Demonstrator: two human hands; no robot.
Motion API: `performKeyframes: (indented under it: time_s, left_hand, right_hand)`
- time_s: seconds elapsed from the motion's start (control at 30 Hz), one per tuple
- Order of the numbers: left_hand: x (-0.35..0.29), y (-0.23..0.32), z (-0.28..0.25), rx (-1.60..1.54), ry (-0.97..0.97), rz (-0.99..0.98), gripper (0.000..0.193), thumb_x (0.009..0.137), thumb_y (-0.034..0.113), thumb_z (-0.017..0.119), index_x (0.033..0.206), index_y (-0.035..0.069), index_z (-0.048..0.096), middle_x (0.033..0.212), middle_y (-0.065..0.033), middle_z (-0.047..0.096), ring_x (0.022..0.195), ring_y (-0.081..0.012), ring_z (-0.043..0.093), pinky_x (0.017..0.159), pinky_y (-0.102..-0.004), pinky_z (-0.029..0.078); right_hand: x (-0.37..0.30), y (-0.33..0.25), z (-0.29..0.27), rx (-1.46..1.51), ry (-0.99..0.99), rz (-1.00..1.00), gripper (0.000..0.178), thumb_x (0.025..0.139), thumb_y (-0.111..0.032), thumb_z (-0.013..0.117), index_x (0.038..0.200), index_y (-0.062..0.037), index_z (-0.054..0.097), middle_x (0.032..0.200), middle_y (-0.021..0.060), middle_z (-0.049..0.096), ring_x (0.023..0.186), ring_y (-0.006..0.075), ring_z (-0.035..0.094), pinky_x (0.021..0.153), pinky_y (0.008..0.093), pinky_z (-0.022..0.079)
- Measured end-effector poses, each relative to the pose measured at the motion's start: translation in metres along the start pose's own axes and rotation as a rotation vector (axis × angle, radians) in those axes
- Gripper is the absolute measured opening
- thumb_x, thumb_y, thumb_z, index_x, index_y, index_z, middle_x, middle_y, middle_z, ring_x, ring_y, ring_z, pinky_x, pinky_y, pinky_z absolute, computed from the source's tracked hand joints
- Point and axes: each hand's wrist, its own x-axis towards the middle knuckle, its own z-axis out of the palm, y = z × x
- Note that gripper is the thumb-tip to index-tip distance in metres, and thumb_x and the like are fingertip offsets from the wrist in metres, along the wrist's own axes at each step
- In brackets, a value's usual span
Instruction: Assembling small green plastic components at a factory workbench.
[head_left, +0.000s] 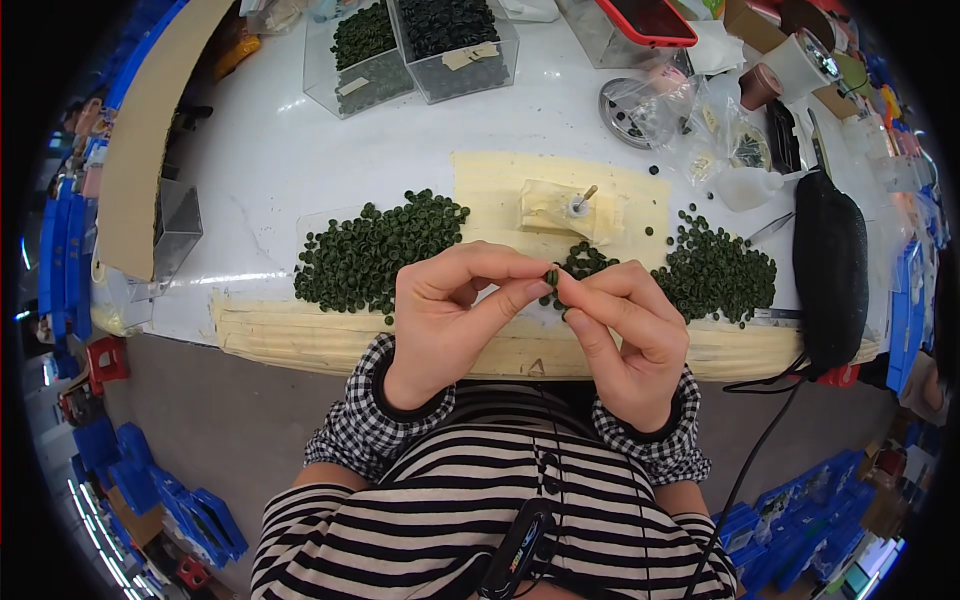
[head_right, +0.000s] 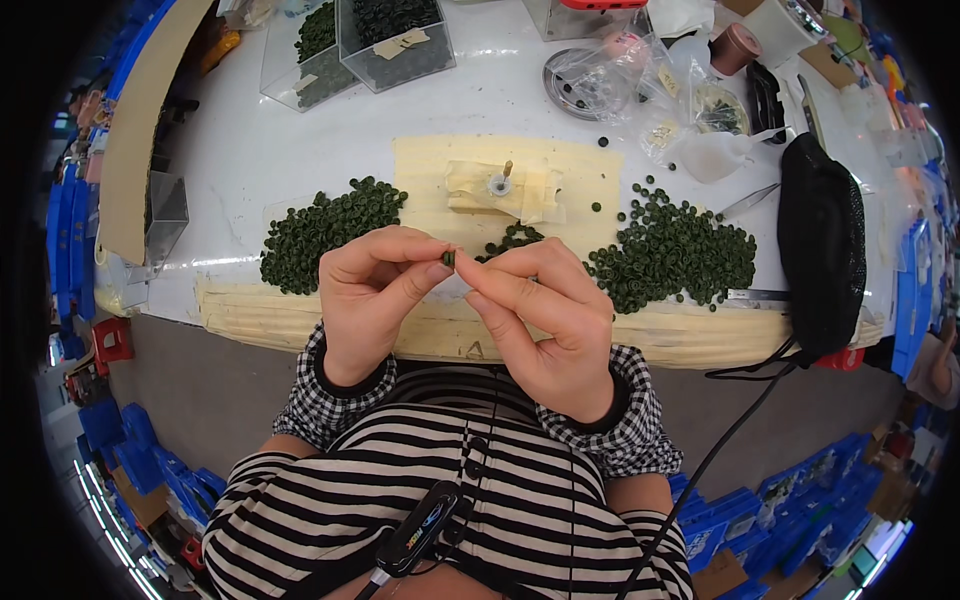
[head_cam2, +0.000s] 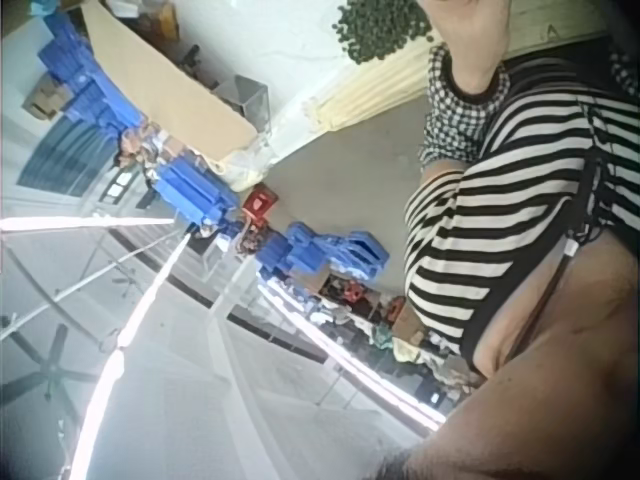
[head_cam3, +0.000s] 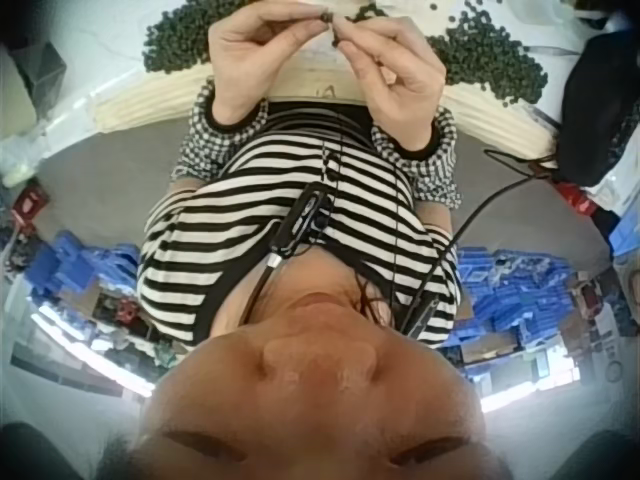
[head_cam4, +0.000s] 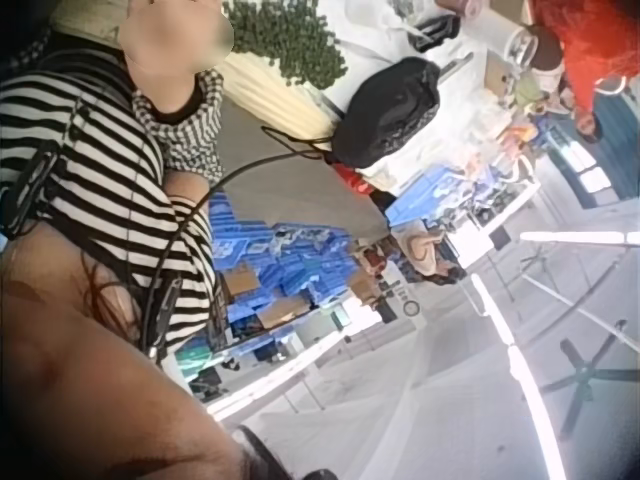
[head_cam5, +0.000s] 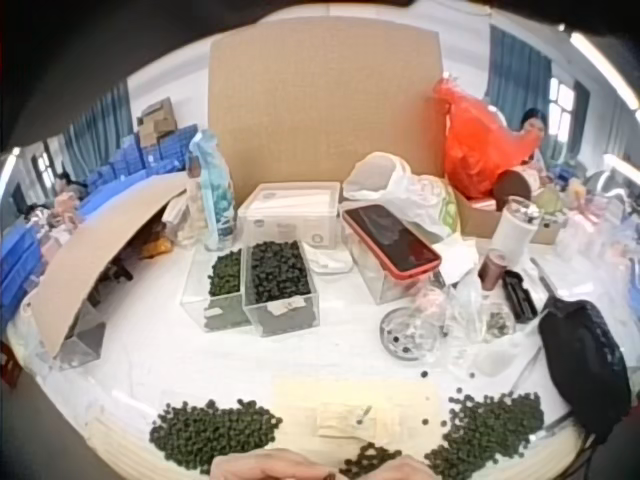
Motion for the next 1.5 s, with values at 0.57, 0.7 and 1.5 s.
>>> performKeyframes:
  time_s: [0.57,0.7,1.5]
  left_hand:
    - [-0.002,0.017,-0.019,0.956,-0.217,0.235,0.013,0.077,-0.001,0.072,0.089,0.002,0.070,0.081,-0.0088,0.065,0.074,-0.0234,0.061,0.066,-0.0312,0.049]
    - [-0.001,0.014,-0.017,1.046,-0.246,0.276,0.013,0.075,0.000,0.073,0.087,0.002,0.069,0.078,-0.0085,0.063,0.072,-0.0240,0.059,0.065,-0.0327,0.048]
    - [-0.006,0.005,-0.006,0.062,-0.013,0.049,0.018,0.082,-0.008,0.069,0.099,-0.003,0.070,0.096,-0.0115,0.070,0.086,-0.0143,0.064,0.075,-0.0247,0.050]
  right_hand:
    - [-0.001,0.006,-0.017,-0.059,0.144,0.058,0.029,0.081,0.008,0.067,0.109,0.0025,0.070,0.088,0.0087,0.064,0.077,0.0161,0.059,0.069,0.0243,0.048]
    - [-0.003,0.007,-0.015,-0.074,0.127,0.039,0.028,0.081,0.007,0.067,0.108,0.0027,0.070,0.088,0.0088,0.063,0.077,0.0154,0.058,0.068,0.0244,0.047]
    - [-0.005,-0.001,0.010,-0.008,0.015,-0.071,0.034,0.077,0.004,0.071,0.110,-0.0018,0.071,0.088,0.0075,0.065,0.073,0.0189,0.055,0.064,0.0278,0.044]
